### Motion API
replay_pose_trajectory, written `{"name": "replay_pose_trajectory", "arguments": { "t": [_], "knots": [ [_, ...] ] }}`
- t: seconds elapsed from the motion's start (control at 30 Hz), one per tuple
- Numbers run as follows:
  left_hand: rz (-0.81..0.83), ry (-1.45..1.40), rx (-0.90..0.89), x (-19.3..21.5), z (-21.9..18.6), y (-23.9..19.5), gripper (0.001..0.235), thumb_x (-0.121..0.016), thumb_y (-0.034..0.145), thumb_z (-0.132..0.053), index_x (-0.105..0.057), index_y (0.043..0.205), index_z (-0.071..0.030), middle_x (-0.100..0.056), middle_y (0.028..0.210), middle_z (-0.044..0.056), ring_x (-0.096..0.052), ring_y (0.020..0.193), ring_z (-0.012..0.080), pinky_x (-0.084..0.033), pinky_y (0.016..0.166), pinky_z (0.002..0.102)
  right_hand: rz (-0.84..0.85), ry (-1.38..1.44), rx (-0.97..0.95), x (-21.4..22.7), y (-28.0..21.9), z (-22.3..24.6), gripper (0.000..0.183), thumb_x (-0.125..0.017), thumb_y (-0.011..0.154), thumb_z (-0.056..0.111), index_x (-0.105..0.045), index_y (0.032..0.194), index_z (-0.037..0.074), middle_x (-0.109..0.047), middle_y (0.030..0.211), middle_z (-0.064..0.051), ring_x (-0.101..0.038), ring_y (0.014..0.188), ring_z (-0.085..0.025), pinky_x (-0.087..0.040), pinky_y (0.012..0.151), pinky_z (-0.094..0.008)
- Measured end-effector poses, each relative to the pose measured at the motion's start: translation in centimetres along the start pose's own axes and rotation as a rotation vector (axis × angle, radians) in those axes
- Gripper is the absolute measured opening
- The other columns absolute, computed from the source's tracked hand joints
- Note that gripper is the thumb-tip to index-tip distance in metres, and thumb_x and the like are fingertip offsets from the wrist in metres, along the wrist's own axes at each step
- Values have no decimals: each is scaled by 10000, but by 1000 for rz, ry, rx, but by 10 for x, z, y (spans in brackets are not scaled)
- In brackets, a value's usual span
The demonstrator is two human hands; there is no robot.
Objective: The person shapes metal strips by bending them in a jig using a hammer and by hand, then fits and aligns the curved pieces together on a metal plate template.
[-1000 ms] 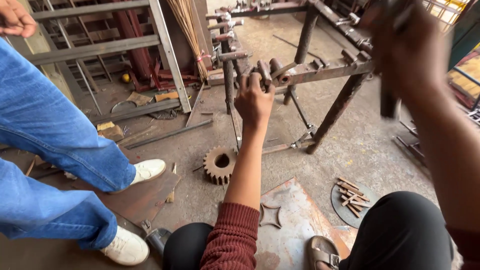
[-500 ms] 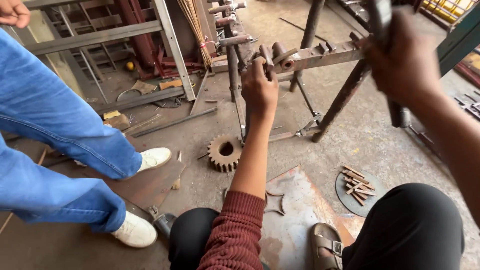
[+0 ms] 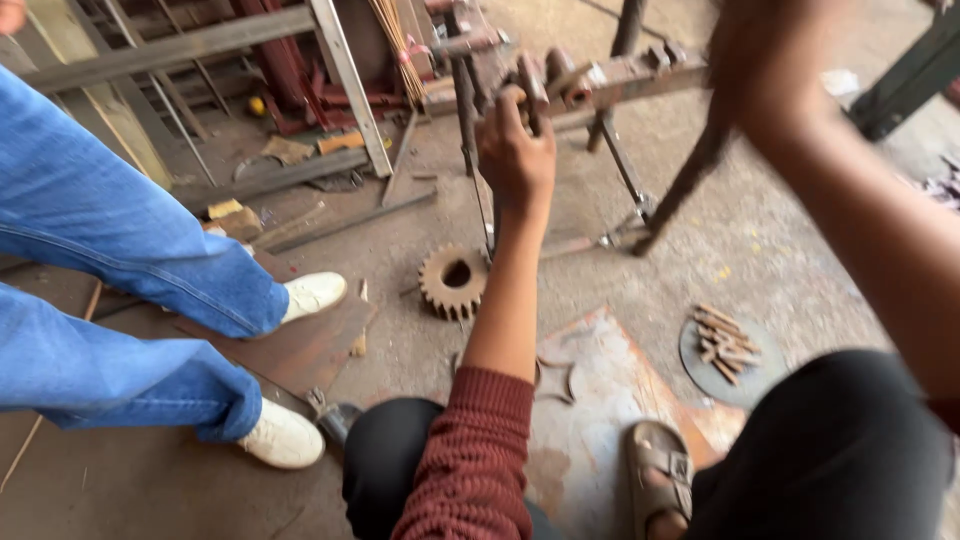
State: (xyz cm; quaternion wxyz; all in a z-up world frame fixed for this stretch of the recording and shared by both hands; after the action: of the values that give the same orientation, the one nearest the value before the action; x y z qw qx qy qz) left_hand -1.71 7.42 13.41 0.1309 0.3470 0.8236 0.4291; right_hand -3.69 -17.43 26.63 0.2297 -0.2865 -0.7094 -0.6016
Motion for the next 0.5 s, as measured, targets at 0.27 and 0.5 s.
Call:
{"name": "replay_pose_trajectory", "arguments": {
  "t": [0.27,0.5],
  "knots": [
    [-8,-2,-5,0,4,-6,299,-775,860,-146,-610,1108,-116,-674,935,75,-653,902,332,-523,800,466,403,495,-158,77,-35,36,279,-585,1075,317,-563,1193,65,-654,811,-166,-616,553,-250,-522,455,-358],
    [0,6,5,-1,4,-9,322,-783,856,-113,-599,1120,-115,-690,951,77,-658,912,310,-540,789,440,173,471,-165,45,-9,10,256,-529,1113,311,-576,1095,60,-632,771,-150,-576,550,-229,-489,454,-356]
  ]
}}
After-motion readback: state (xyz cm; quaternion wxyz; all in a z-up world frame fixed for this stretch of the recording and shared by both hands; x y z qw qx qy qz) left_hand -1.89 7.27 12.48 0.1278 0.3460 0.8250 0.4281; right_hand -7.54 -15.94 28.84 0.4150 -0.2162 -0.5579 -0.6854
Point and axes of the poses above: each hand's wrist, its own y-axis towards the middle knuckle, its own x-axis out of the back of the hand, z = x × y, the point moved 10 cm from there along y, towards the middle knuckle
